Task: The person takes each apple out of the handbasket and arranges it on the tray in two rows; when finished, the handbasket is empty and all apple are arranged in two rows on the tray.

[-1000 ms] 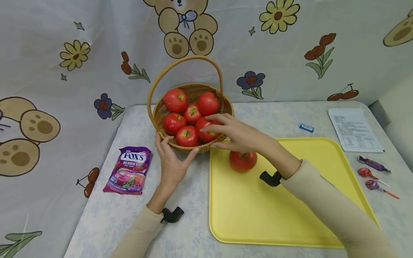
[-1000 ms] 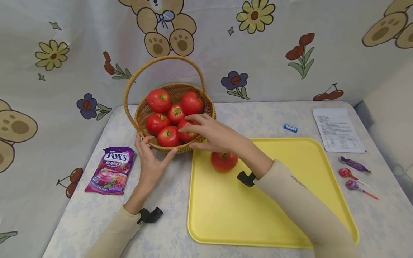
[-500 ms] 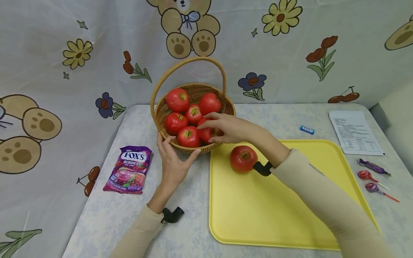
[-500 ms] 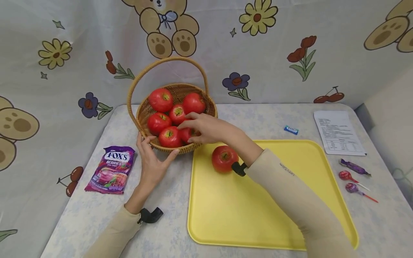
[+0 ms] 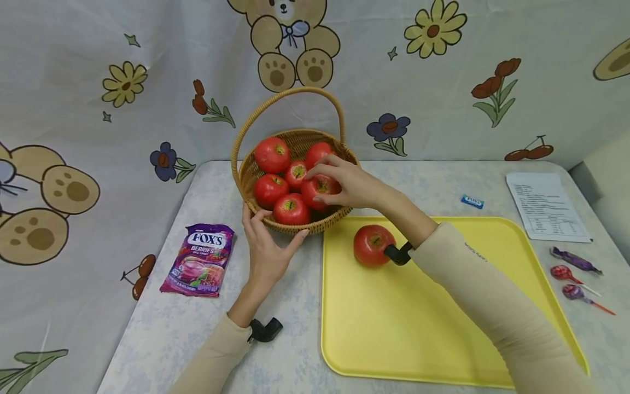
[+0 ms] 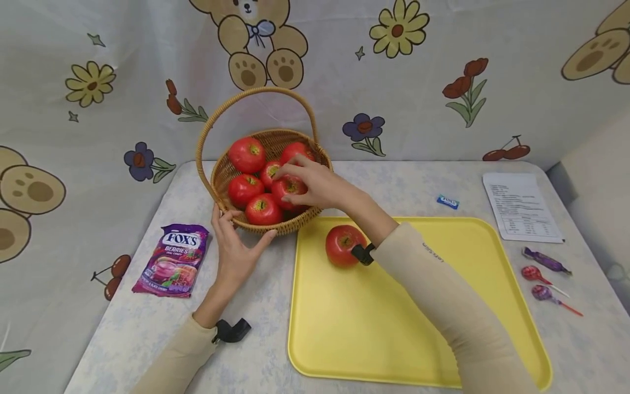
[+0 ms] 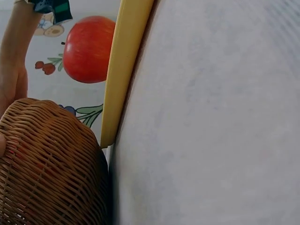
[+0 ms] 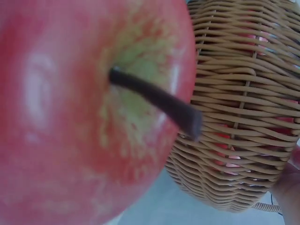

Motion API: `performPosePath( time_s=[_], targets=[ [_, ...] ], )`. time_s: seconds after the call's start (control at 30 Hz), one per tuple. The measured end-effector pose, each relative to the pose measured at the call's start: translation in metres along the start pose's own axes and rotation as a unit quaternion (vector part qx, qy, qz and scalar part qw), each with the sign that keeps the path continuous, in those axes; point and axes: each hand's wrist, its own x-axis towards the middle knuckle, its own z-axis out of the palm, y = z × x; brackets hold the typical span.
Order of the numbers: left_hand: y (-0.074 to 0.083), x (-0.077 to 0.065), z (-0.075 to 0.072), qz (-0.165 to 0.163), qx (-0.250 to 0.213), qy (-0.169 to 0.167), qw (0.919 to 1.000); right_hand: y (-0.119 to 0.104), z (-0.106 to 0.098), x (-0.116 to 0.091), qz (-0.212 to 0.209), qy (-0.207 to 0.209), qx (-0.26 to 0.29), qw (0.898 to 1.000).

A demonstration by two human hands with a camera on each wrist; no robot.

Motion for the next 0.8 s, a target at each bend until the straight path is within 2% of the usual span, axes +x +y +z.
performPosePath(
  time_s=[0.07,0.27,0.6,0.8],
  targets=[
    [0.0001,-0.0001,0.0002,0.000,0.002,-0.001,1.0000,0.0010,0.0006,0.0008,0.001,0.007,-0.002,1.000],
    [-0.0003,-0.0004,-0.0002,-0.003,0.003,0.000,1.0000,0.0007,0.0019,0.0002,0.009,-0.014,-0.007,1.000],
    [-0.0026,-0.0006,0.0001,0.004,0.006,0.003,1.0000,0.0017,0.0044,-0.0013,-0.008,0.009,-0.009,1.000],
    [-0.0037,-0.0004,0.0000,0.003,0.005,0.001,1.0000,0.0003,-0.0009,-0.0071,-0.010,0.044,-0.004,0.999]
  ],
)
